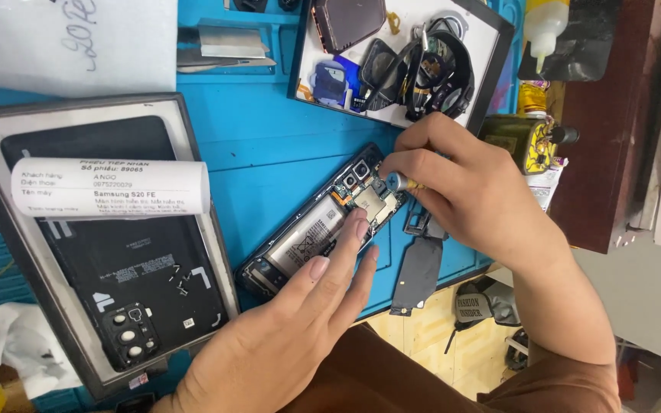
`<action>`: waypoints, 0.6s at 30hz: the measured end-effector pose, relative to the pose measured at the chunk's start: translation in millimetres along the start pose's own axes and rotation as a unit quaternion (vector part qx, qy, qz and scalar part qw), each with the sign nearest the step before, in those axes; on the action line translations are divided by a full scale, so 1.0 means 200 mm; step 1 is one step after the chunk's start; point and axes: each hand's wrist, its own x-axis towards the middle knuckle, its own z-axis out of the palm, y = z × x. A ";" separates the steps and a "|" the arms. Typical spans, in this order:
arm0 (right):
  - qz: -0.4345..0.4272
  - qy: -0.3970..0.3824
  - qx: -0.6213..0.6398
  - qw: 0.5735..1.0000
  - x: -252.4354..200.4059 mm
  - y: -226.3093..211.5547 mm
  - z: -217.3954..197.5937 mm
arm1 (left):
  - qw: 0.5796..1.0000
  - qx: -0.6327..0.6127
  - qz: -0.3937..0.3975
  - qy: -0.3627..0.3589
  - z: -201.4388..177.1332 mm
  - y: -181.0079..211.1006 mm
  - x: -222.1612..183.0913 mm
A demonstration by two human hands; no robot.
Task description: Disassembling and repairing internal components of a smartphone on a repair mat using various tools.
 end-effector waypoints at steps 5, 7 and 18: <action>0.025 -0.014 -0.055 0.998 -0.01 -0.01 0.01 | 1.000 0.010 0.001 0.001 -0.01 0.00 0.00; 0.034 -0.023 -0.067 0.997 -0.01 -0.02 0.01 | 1.000 0.015 0.000 0.002 -0.01 0.00 0.00; 0.045 -0.017 -0.085 0.995 -0.04 0.00 0.07 | 1.000 0.002 0.005 0.008 0.01 0.01 -0.01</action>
